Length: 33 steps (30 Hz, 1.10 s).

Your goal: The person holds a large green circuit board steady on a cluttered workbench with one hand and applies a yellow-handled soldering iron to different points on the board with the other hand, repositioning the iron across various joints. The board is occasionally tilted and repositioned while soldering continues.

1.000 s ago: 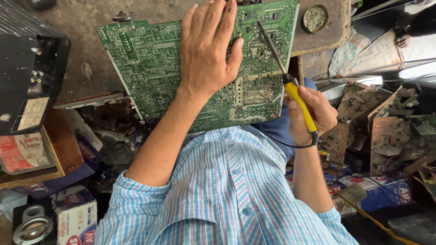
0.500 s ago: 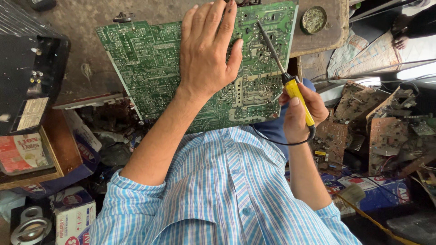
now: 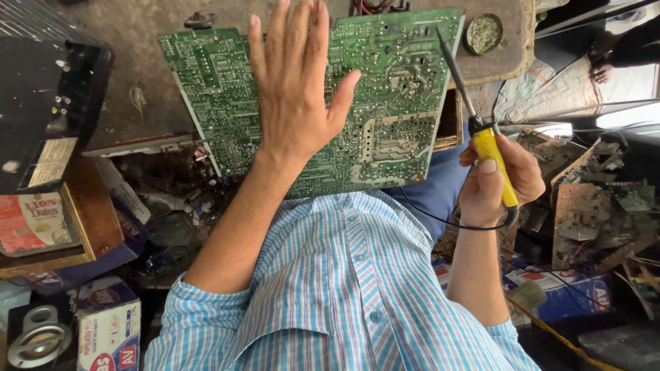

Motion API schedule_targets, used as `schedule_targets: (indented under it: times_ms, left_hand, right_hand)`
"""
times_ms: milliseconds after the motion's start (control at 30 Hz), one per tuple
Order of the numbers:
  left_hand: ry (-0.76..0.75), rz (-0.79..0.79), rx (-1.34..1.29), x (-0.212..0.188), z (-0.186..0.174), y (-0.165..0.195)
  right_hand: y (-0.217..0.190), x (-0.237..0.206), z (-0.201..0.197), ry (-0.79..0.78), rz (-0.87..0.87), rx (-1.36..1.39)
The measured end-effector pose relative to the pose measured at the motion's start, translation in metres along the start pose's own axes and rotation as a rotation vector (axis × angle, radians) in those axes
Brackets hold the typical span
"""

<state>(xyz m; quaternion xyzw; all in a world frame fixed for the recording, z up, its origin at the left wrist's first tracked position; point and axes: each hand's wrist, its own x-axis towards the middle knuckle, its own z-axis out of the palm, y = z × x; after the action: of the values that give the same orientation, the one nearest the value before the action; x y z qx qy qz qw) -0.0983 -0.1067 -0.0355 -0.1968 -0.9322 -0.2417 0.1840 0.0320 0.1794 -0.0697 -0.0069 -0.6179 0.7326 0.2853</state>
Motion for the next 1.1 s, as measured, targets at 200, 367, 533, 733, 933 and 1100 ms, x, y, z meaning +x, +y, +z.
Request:
schedule_targets:
  times_ms: [200,367,533,733,933,1100]
  left_hand:
    - [-0.026,0.011,-0.038,-0.007,-0.004,-0.003]
    - [-0.011,0.015,-0.034,-0.008,0.0,-0.003]
    - [0.003,0.016,-0.028,-0.009,0.006,-0.006]
    - [0.0,0.009,-0.034,-0.009,0.005,-0.006]
    - [-0.011,0.003,-0.036,-0.009,0.002,-0.004]
    - [-0.017,-0.001,-0.042,-0.009,0.0,-0.004]
  right_hand:
    - [0.004,-0.001,0.007,-0.051,-0.008,-0.036]
    - [0.005,-0.004,0.011,-0.099,0.061,-0.045]
    - [0.013,-0.003,0.012,-0.104,0.094,-0.004]
    - [0.017,-0.002,0.016,-0.108,0.128,0.018]
    - [0.017,-0.001,0.017,-0.102,0.186,0.084]
    - [0.019,-0.003,0.015,-0.096,0.182,0.072]
